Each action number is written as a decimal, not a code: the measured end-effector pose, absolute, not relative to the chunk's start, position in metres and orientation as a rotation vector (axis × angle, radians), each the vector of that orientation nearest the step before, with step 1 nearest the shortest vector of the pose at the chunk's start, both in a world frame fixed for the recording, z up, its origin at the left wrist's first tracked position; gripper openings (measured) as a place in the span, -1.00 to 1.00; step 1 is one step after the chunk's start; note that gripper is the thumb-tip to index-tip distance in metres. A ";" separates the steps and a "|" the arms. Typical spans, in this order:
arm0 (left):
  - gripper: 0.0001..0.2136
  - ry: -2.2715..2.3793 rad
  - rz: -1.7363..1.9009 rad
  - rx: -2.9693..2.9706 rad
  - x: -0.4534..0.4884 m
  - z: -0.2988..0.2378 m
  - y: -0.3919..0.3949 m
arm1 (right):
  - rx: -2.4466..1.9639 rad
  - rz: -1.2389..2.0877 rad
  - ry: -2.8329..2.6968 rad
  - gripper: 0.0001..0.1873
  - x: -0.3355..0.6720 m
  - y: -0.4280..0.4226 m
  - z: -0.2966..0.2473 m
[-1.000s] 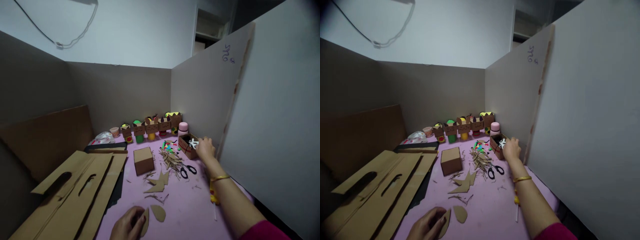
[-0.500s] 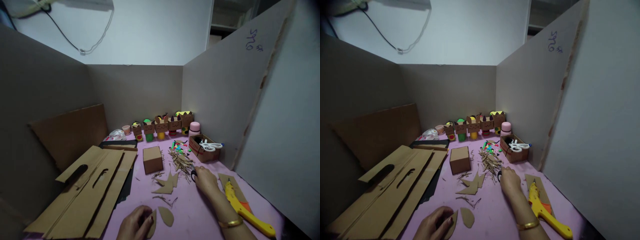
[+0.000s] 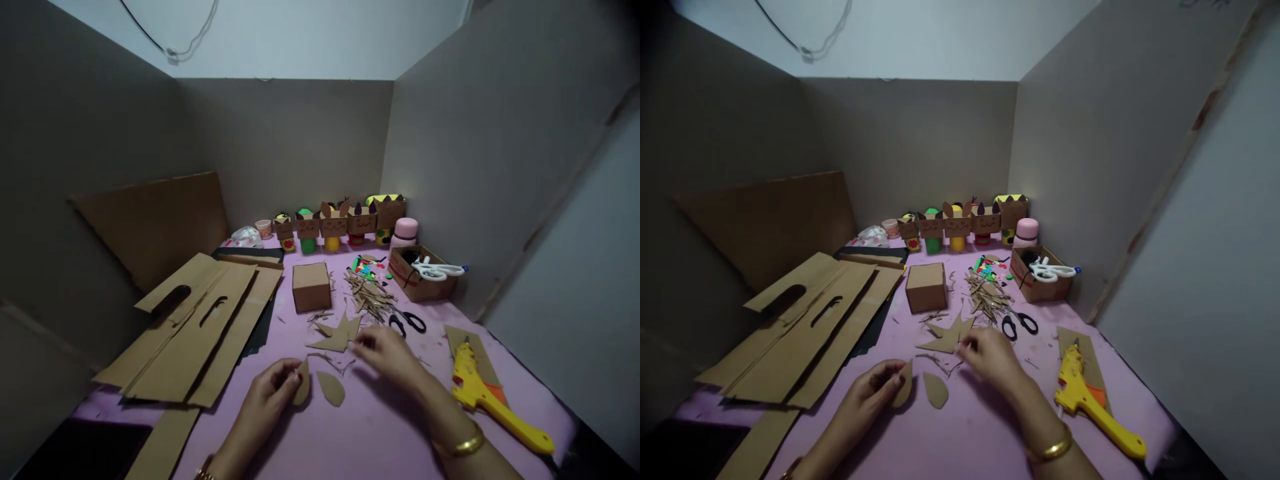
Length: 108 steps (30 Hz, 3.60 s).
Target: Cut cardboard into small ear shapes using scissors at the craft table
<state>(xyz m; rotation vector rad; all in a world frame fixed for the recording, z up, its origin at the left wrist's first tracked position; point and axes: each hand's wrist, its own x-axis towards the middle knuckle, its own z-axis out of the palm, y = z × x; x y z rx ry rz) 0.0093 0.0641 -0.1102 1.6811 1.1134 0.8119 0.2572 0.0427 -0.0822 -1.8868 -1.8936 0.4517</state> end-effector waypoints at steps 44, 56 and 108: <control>-0.65 0.932 1.010 1.436 0.040 -0.122 0.041 | -1.060 1.273 -1.395 -0.56 0.188 0.030 -0.120; -0.68 1.293 1.048 1.596 0.001 -0.100 0.082 | -1.337 0.860 -1.413 -0.79 0.217 0.044 -0.114; -0.60 0.727 1.047 0.813 0.092 -0.076 0.086 | -0.713 1.356 -0.715 -0.48 0.191 0.041 -0.090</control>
